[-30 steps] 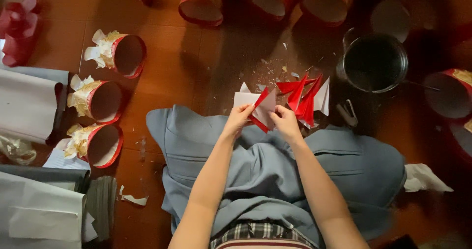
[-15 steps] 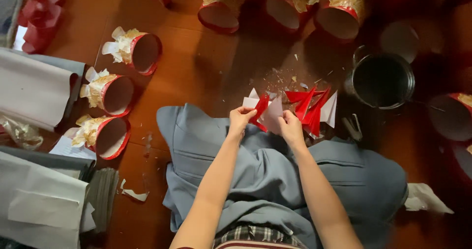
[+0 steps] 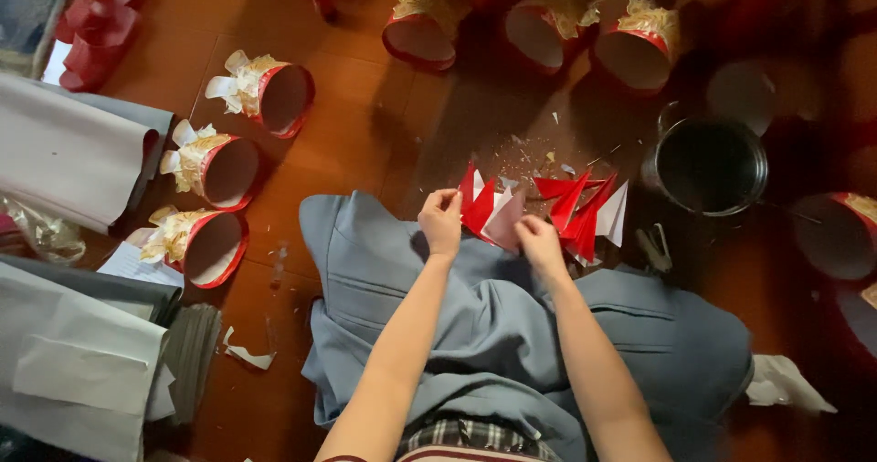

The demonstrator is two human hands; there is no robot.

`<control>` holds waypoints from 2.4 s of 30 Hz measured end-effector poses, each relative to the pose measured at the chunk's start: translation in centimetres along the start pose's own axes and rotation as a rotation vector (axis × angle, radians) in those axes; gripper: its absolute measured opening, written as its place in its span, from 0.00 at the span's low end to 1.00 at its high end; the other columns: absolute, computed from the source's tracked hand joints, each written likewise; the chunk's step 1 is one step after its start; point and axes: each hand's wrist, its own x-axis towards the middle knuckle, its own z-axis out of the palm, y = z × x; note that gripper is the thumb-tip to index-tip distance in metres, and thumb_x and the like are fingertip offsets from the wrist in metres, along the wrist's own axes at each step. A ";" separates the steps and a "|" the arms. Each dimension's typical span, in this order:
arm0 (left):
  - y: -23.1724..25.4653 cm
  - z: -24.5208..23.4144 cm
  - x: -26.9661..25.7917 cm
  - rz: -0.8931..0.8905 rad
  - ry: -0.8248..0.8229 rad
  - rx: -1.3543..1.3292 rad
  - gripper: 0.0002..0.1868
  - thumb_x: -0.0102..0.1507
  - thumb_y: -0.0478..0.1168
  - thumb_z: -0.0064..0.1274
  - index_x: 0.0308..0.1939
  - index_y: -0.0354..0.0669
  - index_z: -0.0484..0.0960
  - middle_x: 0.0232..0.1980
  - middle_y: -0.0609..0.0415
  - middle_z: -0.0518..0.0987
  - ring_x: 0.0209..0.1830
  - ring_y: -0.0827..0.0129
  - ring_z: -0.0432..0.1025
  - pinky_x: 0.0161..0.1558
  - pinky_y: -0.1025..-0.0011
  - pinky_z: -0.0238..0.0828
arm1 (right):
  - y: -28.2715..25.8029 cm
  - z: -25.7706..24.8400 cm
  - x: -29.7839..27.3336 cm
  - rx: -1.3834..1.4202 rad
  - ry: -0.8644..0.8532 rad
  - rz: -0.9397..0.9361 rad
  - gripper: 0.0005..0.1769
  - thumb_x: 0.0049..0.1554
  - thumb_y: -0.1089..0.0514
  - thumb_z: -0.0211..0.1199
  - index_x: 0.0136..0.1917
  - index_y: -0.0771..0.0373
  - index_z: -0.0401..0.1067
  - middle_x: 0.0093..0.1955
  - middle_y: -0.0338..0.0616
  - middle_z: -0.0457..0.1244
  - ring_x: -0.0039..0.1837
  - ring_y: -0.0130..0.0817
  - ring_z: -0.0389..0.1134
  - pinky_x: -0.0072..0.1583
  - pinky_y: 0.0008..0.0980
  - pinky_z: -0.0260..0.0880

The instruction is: Folding red and white paper into decorative shapes

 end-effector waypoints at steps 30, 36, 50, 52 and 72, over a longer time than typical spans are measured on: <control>14.5 -8.6 -8.1 -0.072 -0.583 -0.157 0.07 0.55 0.33 0.61 0.37 0.38 0.84 0.28 0.53 0.79 0.30 0.77 0.70 0.34 0.78 0.68 | -16.9 -3.5 -9.1 0.599 -0.147 -0.135 0.04 0.55 0.63 0.66 0.41 0.66 0.73 0.28 0.39 0.56 0.29 0.21 0.56 0.30 0.16 0.55; 19.6 -9.6 -10.2 -0.029 -0.503 -0.217 0.17 0.59 0.29 0.58 0.51 0.45 0.83 0.37 0.49 0.82 0.40 0.73 0.75 0.46 0.74 0.74 | -18.8 -3.8 -10.3 0.613 -0.099 -0.108 0.08 0.55 0.61 0.67 0.37 0.63 0.72 0.24 0.36 0.57 0.28 0.16 0.56 0.29 0.12 0.52; 20.6 -9.1 -11.1 0.126 -0.469 -0.131 0.11 0.61 0.31 0.57 0.47 0.41 0.86 0.42 0.46 0.84 0.42 0.71 0.74 0.48 0.70 0.73 | -18.7 -4.3 -10.0 0.652 -0.074 -0.076 0.06 0.55 0.59 0.68 0.39 0.62 0.74 0.23 0.38 0.56 0.25 0.18 0.54 0.26 0.13 0.51; 19.9 -8.9 -11.0 0.131 -0.469 -0.129 0.11 0.61 0.31 0.57 0.47 0.41 0.86 0.42 0.46 0.84 0.42 0.71 0.74 0.49 0.70 0.73 | -18.6 -4.2 -9.9 0.649 -0.073 -0.069 0.06 0.55 0.59 0.68 0.39 0.62 0.74 0.22 0.38 0.56 0.25 0.18 0.54 0.26 0.13 0.51; 20.8 -12.4 -9.1 -0.116 -0.626 -0.438 0.08 0.53 0.24 0.58 0.37 0.30 0.83 0.19 0.37 0.77 0.13 0.58 0.74 0.12 0.72 0.69 | -21.8 -9.1 -12.4 0.545 -0.420 -0.360 0.09 0.50 0.76 0.58 0.45 0.73 0.72 0.29 0.55 0.65 0.30 0.37 0.67 0.32 0.31 0.70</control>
